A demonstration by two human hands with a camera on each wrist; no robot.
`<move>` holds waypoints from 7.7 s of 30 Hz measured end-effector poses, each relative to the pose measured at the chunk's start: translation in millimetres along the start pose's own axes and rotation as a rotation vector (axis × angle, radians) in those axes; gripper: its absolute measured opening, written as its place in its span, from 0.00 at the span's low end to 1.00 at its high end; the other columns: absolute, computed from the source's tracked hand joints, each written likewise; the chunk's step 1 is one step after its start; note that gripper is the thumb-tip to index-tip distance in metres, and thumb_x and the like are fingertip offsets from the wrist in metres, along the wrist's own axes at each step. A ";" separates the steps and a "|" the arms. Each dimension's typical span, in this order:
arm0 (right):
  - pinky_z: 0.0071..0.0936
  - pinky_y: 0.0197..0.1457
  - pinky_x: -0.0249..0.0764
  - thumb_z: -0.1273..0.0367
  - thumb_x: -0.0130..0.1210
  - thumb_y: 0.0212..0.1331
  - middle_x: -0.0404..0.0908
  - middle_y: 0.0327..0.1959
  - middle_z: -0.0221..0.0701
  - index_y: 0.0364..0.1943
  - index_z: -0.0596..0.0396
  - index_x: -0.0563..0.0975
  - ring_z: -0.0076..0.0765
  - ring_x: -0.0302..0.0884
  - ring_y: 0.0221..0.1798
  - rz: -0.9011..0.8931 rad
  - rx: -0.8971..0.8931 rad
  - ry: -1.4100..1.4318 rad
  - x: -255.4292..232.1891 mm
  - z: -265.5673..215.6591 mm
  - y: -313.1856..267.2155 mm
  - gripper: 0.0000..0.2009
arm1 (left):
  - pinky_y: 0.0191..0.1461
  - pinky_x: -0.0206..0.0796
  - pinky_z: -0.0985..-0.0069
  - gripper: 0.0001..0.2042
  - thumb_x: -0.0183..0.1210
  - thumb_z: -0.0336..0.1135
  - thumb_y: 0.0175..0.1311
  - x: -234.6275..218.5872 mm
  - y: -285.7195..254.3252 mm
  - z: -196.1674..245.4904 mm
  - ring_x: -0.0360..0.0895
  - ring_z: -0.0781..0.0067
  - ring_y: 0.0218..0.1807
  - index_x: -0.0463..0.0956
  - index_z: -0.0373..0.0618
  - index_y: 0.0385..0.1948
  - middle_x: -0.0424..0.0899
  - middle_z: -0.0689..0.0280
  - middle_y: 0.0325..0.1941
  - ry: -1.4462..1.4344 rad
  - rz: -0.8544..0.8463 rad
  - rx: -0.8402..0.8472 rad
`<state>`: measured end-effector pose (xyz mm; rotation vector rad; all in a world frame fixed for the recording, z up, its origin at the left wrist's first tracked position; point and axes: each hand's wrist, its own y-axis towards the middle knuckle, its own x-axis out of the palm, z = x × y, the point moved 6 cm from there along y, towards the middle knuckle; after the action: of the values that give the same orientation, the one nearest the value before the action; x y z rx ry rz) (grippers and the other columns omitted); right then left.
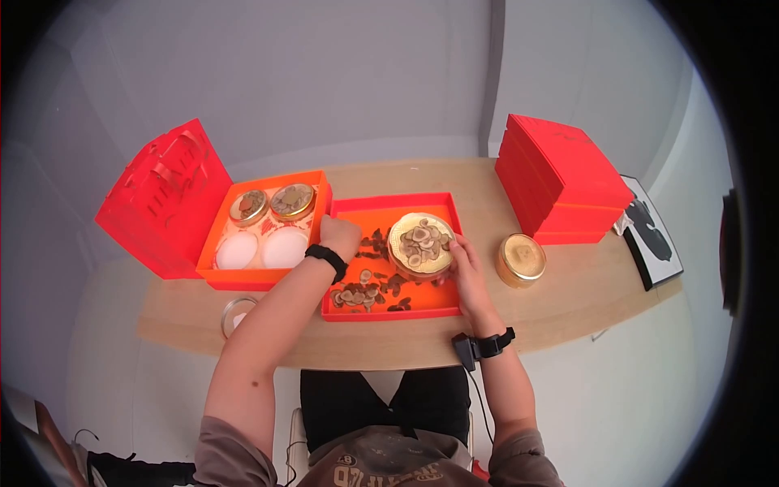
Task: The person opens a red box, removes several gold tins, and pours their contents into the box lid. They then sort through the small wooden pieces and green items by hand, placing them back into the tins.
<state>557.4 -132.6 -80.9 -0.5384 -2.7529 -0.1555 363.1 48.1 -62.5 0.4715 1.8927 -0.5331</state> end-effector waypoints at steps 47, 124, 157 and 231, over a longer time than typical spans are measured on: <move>0.19 0.31 0.75 0.58 0.49 0.77 0.81 0.37 0.32 0.64 0.59 0.70 0.22 0.78 0.28 -0.006 0.005 -0.007 -0.8 1.0 1.0 0.21 | 0.44 0.81 0.59 0.10 0.67 0.36 0.60 -20.7 -51.3 35.0 0.87 0.55 0.46 0.86 0.41 0.38 0.89 0.57 0.41 -0.143 -0.158 0.286; 0.31 0.51 0.78 0.67 0.59 0.68 0.85 0.46 0.31 0.60 0.55 0.77 0.32 0.82 0.46 -0.909 0.041 -1.148 88.4 3.3 16.2 0.19 | 0.45 0.74 0.69 0.27 0.42 0.57 0.80 -7.8 -85.9 -34.5 0.80 0.68 0.58 0.67 0.47 0.67 0.80 0.62 0.63 -2.621 0.239 0.251; 0.37 0.48 0.79 0.67 0.60 0.63 0.88 0.38 0.34 0.45 0.50 0.84 0.40 0.86 0.39 -0.812 0.127 -1.713 131.8 24.5 42.1 0.09 | 0.59 0.75 0.61 0.29 0.45 0.56 0.80 -4.1 -102.4 -33.8 0.75 0.65 0.67 0.62 0.43 0.70 0.73 0.59 0.69 -2.714 0.177 0.347; 0.34 0.49 0.78 0.70 0.62 0.63 0.86 0.38 0.33 0.52 0.51 0.81 0.35 0.84 0.43 -1.003 0.132 -1.520 137.7 27.4 20.9 0.13 | 0.64 0.71 0.60 0.28 0.38 0.55 0.82 2.9 -97.1 -30.4 0.73 0.64 0.70 0.60 0.47 0.72 0.72 0.60 0.71 -2.674 0.097 0.395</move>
<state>436.8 -60.9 -58.9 1.4301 -4.0399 0.3825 285.6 -14.4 -40.9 -0.1456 -0.7963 -0.7004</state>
